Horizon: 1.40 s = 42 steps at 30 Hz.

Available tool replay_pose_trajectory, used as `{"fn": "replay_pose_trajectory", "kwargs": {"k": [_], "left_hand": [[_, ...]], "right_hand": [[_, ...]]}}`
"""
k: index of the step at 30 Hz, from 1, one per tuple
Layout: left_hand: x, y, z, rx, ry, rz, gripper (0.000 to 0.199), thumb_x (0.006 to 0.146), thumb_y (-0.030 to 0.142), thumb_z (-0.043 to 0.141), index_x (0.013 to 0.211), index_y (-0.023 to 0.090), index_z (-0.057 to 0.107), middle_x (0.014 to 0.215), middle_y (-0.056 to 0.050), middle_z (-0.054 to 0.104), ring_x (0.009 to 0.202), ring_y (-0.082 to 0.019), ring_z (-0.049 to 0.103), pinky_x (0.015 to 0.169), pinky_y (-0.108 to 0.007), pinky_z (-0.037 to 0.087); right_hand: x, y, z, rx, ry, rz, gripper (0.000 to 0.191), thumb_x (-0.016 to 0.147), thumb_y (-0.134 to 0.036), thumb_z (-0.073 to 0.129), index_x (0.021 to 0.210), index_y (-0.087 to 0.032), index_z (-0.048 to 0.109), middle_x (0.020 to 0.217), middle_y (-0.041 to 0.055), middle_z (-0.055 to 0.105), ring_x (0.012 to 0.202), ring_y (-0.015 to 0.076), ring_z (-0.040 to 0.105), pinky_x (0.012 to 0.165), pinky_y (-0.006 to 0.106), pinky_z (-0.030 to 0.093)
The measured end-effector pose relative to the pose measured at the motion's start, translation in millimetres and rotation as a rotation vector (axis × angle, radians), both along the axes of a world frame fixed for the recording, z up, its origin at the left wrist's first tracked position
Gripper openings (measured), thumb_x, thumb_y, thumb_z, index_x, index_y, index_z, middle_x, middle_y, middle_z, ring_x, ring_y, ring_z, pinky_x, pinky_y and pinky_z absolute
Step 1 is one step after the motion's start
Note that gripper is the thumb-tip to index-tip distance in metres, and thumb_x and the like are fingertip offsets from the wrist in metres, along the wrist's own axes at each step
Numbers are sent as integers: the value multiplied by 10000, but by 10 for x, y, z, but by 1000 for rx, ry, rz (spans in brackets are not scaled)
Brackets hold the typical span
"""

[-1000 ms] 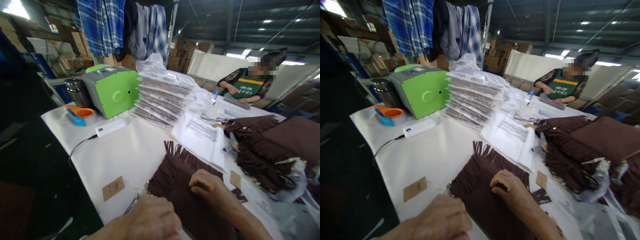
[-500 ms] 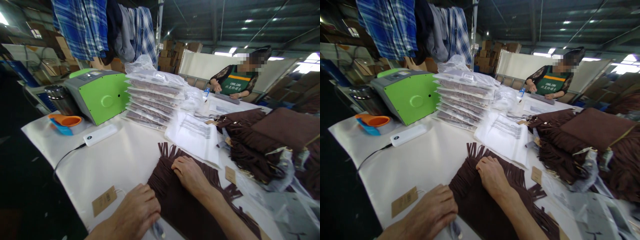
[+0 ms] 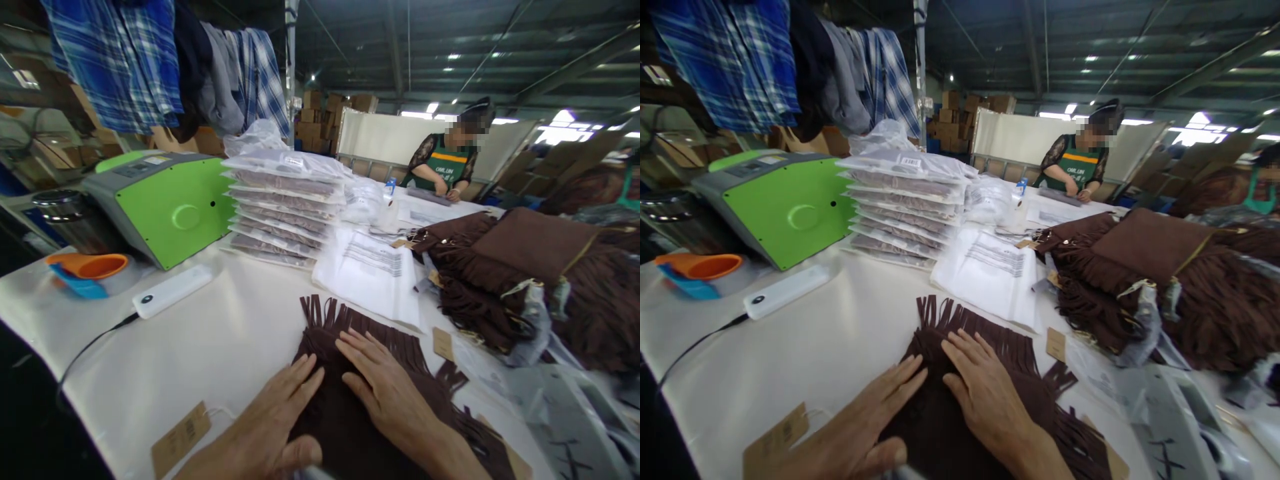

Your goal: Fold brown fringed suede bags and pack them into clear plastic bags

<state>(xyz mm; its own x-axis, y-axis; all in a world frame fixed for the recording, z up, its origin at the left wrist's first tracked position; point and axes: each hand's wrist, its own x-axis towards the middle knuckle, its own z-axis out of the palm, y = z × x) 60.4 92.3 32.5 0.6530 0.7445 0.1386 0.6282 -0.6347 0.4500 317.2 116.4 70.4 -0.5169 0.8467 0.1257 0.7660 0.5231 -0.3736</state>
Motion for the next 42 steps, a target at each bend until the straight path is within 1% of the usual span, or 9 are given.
{"fn": "replay_pose_trajectory", "kwargs": {"k": [4,6,11,19,26,32,35,37,42], "left_hand": [[15,588,276,-25,0,384,428,998,379,325,1338,168,476,1351,-121,545,1236,-223,524,1085,-385,399],[101,988,340,-57,136,570,382,980,284,362,1293,106,489,1298,-144,556,1117,-193,596,1011,-307,447],[422,1522,291,-10,234,606,375,962,428,414,1177,154,555,1165,-134,603,1073,-267,607,882,-371,487],[638,1394,119,-5,339,478,284,966,435,445,1099,208,552,1033,-93,676,963,-255,656,768,-327,465],[577,1169,367,-16,330,497,302,970,461,410,976,216,586,908,-66,713,869,-243,675,684,-297,440],[713,606,567,-104,2,83,303,939,508,455,923,240,594,859,13,694,780,-169,650,656,-237,432],[489,698,535,-87,-185,319,412,1010,405,235,929,209,588,827,-6,669,760,-155,629,688,-240,462],[293,849,424,-18,-143,488,363,990,308,260,979,184,601,931,-51,676,889,-178,628,814,-275,474],[65,1001,48,-12,-57,458,250,879,187,456,1065,179,623,1068,-82,664,1051,-217,586,984,-350,428]], "right_hand": [[-102,-74,82,-12,25,51,544,978,-414,435,1480,-237,323,1546,35,317,1442,208,228,1200,473,186],[-194,-71,95,-63,26,121,601,959,-489,448,1486,-237,305,1554,36,290,1453,222,187,1207,488,127],[-258,-72,22,-182,24,116,570,945,-543,442,1417,-223,446,1498,60,399,1434,245,249,1204,498,108],[-203,-109,-59,-122,135,43,473,951,-494,468,1357,-258,525,1446,21,489,1398,222,336,1196,459,186],[-138,-93,-205,-81,509,-184,390,952,-404,472,1293,-246,576,1355,55,576,1281,215,490,1114,416,365],[-35,-57,-168,-123,829,-526,408,933,-455,453,1213,-211,622,1266,80,633,1193,248,562,1058,422,420],[-5,-56,-110,-106,803,-530,402,925,-450,456,1191,-207,635,1237,85,648,1168,262,574,1042,435,428],[-25,-46,-68,-80,744,-481,359,924,-412,457,1148,-214,654,1197,77,666,1130,258,593,1016,424,446],[-196,54,13,-20,582,-317,252,888,-268,482,1033,-215,681,1077,66,695,1021,230,628,938,371,486]]}}
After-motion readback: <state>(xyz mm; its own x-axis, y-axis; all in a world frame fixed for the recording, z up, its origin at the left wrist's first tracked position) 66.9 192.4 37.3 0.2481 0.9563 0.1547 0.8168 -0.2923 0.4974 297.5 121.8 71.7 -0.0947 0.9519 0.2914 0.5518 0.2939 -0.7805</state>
